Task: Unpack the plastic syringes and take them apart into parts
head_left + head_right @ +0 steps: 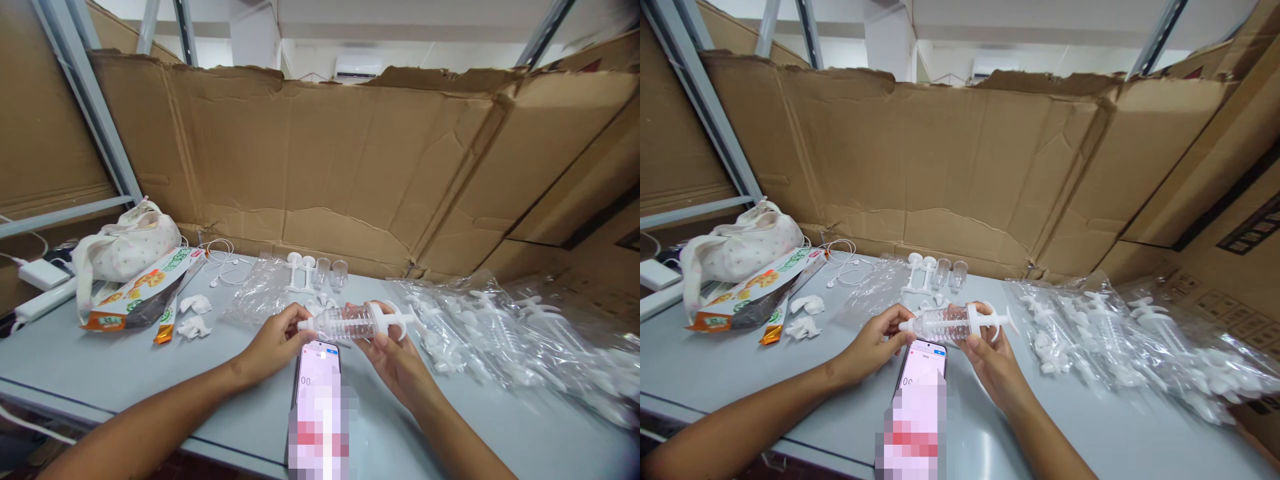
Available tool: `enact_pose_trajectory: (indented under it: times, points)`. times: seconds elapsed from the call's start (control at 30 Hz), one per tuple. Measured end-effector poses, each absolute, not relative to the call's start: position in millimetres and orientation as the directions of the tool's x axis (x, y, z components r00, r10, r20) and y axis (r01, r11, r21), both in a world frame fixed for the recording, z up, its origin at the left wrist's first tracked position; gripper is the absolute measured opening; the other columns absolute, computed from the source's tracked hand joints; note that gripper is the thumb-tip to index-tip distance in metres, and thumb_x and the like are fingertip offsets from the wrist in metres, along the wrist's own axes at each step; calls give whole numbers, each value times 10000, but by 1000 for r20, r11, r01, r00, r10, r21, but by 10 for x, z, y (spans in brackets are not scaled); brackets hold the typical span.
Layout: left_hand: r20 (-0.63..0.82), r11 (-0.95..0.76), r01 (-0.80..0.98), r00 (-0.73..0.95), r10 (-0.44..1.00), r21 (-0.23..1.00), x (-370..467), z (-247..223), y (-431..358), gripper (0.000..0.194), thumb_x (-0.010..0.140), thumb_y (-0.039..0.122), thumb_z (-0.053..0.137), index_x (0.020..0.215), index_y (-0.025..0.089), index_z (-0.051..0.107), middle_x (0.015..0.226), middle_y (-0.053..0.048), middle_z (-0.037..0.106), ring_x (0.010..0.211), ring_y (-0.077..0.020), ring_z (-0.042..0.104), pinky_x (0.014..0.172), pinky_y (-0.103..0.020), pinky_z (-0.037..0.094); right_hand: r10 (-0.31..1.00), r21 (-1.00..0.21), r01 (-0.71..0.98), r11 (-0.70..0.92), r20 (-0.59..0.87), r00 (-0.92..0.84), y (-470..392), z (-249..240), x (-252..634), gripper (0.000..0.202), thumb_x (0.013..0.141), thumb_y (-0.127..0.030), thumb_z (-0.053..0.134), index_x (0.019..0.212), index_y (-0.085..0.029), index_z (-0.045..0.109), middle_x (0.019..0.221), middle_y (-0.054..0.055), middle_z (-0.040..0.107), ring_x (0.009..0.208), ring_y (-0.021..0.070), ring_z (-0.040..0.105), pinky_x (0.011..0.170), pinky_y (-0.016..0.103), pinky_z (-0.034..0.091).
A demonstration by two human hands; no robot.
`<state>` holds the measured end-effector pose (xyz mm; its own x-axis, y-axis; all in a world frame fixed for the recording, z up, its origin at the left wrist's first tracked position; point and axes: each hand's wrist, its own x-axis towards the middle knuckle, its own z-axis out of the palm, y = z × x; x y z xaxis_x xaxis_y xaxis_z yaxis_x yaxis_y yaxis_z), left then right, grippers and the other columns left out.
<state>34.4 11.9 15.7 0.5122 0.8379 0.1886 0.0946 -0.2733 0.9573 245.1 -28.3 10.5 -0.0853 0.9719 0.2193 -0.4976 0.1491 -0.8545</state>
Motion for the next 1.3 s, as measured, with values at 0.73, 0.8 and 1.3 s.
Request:
enact_pose_trajectory:
  times: [0.73,0.8,1.3]
  points:
    - [293,-477,490,406,866,729,231,407,326,404,870,523,393,738,181,563,656,-19,589,635,-162,539,632,-285,377,957,-836,-479,266,289,26,-246,183,2695,462,689,-286,712,1117,-370,560,1245,1,598,1194,253,477,1010,513,341]
    - [401,-607,667,461,792,432,231,443,384,271,843,450,503,856,199,605,814,-37,632,793,-206,554,723,-317,374,956,-828,-486,279,288,58,-209,174,2712,432,709,-297,692,1119,-361,569,1202,7,624,1180,244,486,1013,507,337]
    - [274,-723,682,678,682,111,464,306,579,284,795,168,562,1077,165,592,1013,-111,641,967,-281,565,819,-386,388,970,-844,-481,238,228,81,-171,153,2695,357,699,-331,694,1049,-347,622,1127,0,657,1201,237,461,1002,463,345]
